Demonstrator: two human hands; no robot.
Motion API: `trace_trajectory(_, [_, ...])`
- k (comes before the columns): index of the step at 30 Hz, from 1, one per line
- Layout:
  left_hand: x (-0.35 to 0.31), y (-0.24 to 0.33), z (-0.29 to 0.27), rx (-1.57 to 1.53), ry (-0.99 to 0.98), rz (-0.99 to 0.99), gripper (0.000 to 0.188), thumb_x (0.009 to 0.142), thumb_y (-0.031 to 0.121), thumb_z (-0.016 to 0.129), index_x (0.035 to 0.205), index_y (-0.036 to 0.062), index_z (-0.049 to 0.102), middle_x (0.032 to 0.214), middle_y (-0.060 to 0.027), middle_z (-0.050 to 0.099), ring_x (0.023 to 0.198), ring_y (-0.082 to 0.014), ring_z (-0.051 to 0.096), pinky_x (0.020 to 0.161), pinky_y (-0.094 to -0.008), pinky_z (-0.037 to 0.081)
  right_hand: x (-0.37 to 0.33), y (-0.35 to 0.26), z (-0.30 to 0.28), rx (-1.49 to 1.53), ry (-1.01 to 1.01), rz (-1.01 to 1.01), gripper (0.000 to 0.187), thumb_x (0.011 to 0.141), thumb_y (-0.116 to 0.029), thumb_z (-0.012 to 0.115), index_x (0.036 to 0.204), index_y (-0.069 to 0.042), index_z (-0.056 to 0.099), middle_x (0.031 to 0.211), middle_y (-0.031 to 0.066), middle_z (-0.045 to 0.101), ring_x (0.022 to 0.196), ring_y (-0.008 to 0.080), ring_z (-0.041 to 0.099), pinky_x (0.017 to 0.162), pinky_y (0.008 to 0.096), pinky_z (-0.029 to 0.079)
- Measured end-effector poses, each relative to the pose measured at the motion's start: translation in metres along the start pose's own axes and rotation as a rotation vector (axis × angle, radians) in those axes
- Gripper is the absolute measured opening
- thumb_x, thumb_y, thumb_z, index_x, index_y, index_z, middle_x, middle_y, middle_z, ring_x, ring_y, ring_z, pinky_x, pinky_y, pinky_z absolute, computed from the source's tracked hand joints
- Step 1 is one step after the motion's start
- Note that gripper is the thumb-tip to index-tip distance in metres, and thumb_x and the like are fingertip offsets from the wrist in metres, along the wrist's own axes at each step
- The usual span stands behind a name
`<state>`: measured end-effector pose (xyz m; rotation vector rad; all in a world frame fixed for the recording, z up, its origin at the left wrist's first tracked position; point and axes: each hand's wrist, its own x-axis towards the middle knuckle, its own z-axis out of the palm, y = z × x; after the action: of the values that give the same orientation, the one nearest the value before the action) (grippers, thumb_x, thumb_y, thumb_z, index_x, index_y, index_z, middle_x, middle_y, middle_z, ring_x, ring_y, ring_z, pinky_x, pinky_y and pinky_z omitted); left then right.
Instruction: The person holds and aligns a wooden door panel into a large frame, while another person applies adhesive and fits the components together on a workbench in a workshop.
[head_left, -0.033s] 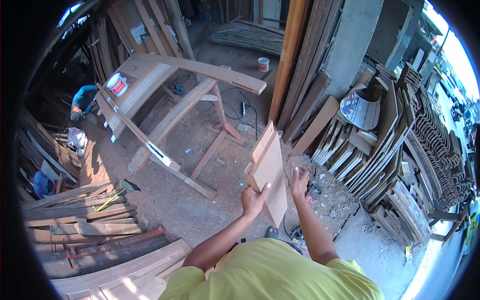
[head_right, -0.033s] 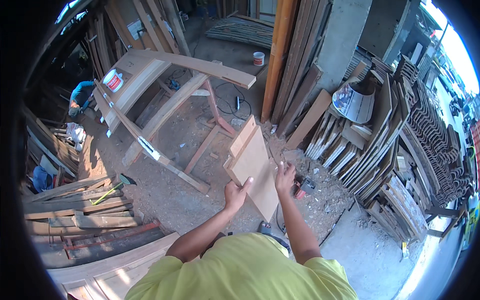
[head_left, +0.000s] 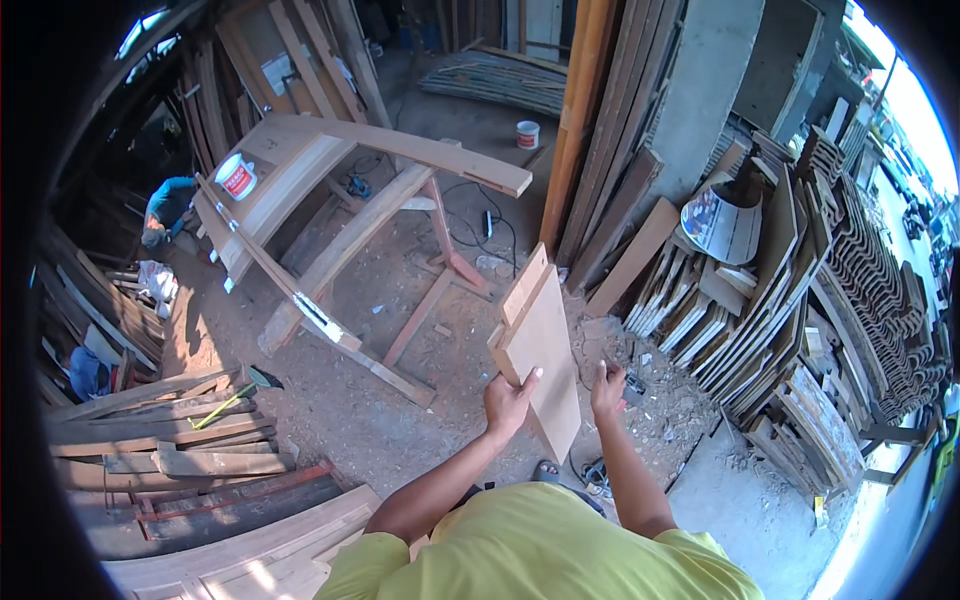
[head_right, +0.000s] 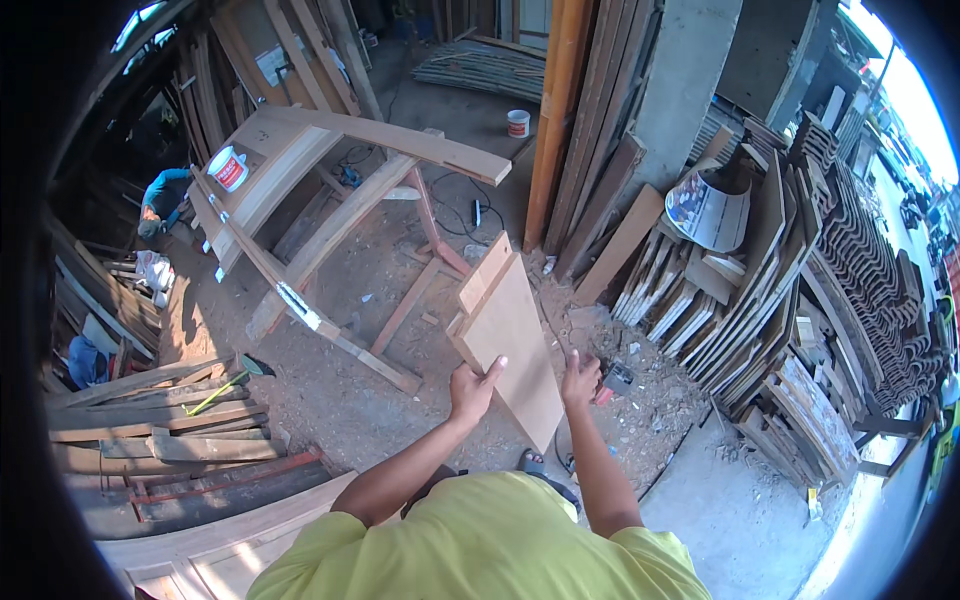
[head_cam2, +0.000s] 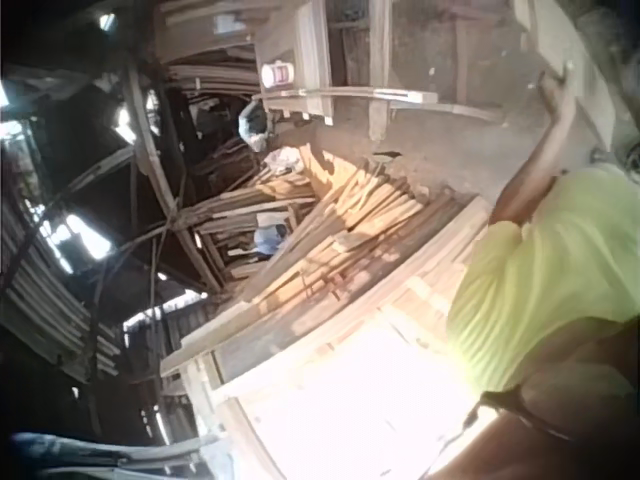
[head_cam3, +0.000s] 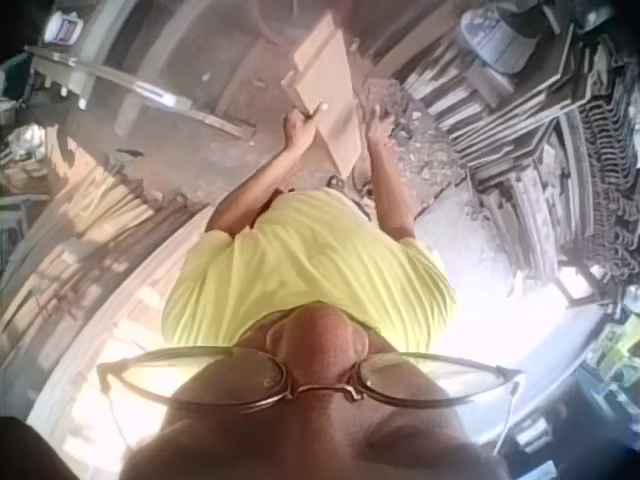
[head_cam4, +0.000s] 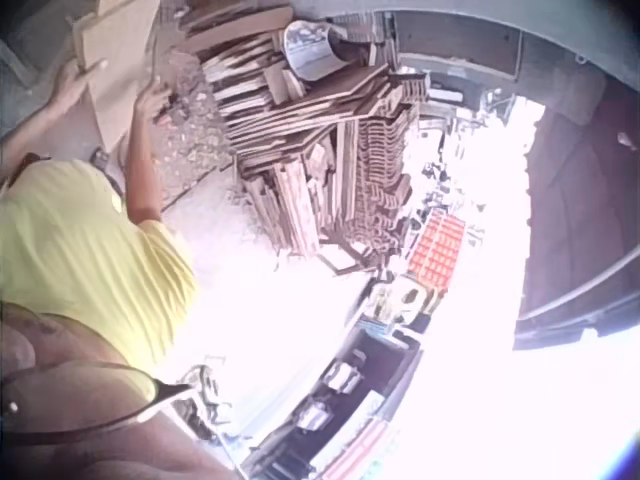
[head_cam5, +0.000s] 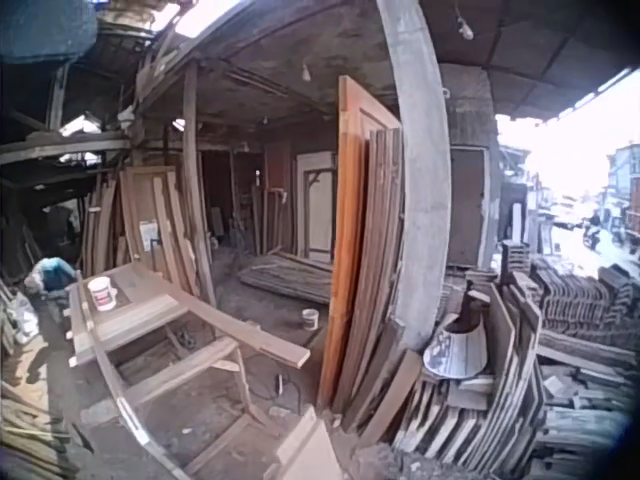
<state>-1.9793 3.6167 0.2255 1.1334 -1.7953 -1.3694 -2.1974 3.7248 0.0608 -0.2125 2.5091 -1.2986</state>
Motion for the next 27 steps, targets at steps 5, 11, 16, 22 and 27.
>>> trace_trajectory(5, [0.054,0.028,0.001,-0.334,-0.047,-0.083,0.045,0.101,0.037,0.086,0.113,-0.0061,0.079,0.104,-0.0113,0.083,0.094,-0.0164,0.077,0.082,-0.0344,0.059,-0.030,0.282,-0.028,-0.161,0.138,0.817,0.106,0.096,-0.077,0.068,0.167,-0.003,0.040,0.160,0.0305,0.056,0.147,0.0485,0.056,0.120,0.0582,0.045])
trace_trajectory(11, [0.106,0.060,-0.066,-0.602,-0.127,-0.202,0.036,0.104,0.027,0.084,0.119,-0.0044,0.075,0.111,-0.0051,0.078,0.098,-0.0077,0.067,0.085,-0.0279,0.055,-0.044,0.204,-0.048,0.405,-0.178,0.819,0.100,0.102,-0.085,0.046,0.155,-0.001,0.057,0.132,0.0211,0.075,0.118,0.0340,0.070,0.104,0.0517,0.050])
trace_trajectory(16, [0.164,0.085,-0.101,-0.686,-0.106,-0.066,0.039,0.104,0.031,0.083,0.120,-0.0040,0.075,0.110,-0.0061,0.077,0.099,-0.0072,0.066,0.083,-0.0290,0.054,0.064,0.117,-0.004,0.250,-0.344,0.651,0.086,0.104,-0.082,0.043,0.140,-0.008,0.067,0.115,0.0144,0.075,0.102,0.0275,0.072,0.087,0.0489,0.051])
trace_trajectory(22, [0.230,0.120,-0.153,-0.494,0.022,0.056,0.045,0.105,0.036,0.082,0.117,-0.0069,0.076,0.102,-0.0079,0.079,0.095,-0.0100,0.070,0.081,-0.0302,0.058,0.152,-0.016,0.128,0.021,-0.444,0.711,0.087,0.101,-0.081,0.055,0.157,-0.015,0.054,0.135,0.0147,0.067,0.117,0.0337,0.064,0.102,0.0586,0.049])
trace_trajectory(27, [0.260,0.189,-0.217,-0.295,0.193,0.121,0.046,0.105,0.034,0.082,0.120,-0.0090,0.074,0.109,-0.0132,0.080,0.100,-0.0132,0.073,0.085,-0.0316,0.060,0.204,-0.085,0.254,0.251,-0.745,0.588,0.116,0.092,-0.095,0.050,0.175,-0.016,0.032,0.174,0.0302,0.037,0.158,0.0507,0.040,0.130,0.0726,0.013])
